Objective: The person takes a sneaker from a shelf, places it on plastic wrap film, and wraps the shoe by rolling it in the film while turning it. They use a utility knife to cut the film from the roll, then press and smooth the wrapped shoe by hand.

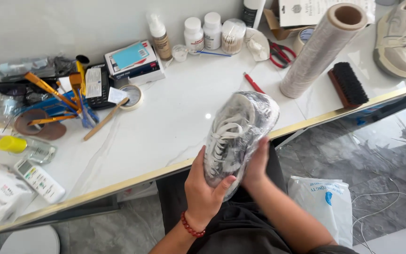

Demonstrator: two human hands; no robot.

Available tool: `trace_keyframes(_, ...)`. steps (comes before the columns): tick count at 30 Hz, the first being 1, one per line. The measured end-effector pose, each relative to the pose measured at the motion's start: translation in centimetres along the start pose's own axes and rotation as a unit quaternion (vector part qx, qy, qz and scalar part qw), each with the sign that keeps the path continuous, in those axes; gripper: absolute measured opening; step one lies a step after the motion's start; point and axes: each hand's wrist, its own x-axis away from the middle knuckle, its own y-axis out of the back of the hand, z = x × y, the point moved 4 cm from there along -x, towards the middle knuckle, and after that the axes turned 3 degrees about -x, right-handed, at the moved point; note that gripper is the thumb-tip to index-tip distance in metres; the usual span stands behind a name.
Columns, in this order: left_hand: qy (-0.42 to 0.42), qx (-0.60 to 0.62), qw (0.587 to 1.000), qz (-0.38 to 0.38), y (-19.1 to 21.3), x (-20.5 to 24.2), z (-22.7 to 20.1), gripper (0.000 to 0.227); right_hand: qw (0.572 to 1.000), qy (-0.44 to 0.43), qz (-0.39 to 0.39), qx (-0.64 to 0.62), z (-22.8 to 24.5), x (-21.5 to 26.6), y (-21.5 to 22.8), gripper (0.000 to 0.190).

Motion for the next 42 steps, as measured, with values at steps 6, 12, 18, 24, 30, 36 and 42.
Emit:
trace_keyframes(6, -0.025, 0.04, 0.998, 0.047, 0.2, -1.9, -1.3, 0.098, 0.996, -0.08, 0.024, -0.01, -2.8, -0.3, 4.8, 0.097)
trace_keyframes(12, 0.021, 0.102, 0.994, 0.027, -0.6, -2.7, -0.5, 0.097, 0.986, -0.128, 0.097, -0.036, -2.5, 1.3, 3.6, 0.095)
trace_keyframes(18, -0.003, 0.115, 0.993, -0.003, -0.1, -3.1, -0.9, 0.092, 0.988, -0.095, 0.111, 0.04, -3.3, 3.1, 2.3, 0.082)
trace_keyframes(24, 0.057, 0.124, 0.991, 0.006, 0.4, -4.3, 0.9, 0.097, 0.964, 0.031, 0.158, 0.212, -6.7, 2.5, 5.7, 0.08)
trace_keyframes(30, 0.064, 0.149, 0.986, -0.043, 0.2, -3.7, 1.2, 0.09, 0.993, -0.088, 0.078, 0.007, -3.4, 0.5, 2.9, 0.079)
trace_keyframes(36, 0.065, 0.116, 0.991, -0.028, -0.5, -2.0, 0.7, 0.082, 0.995, -0.031, 0.011, 0.093, 0.6, -1.4, -0.8, 0.078)
trace_keyframes(42, 0.074, 0.139, 0.987, 0.025, 1.8, -3.7, 0.8, 0.086, 0.989, -0.034, 0.12, 0.075, -0.4, 0.1, -2.1, 0.083)
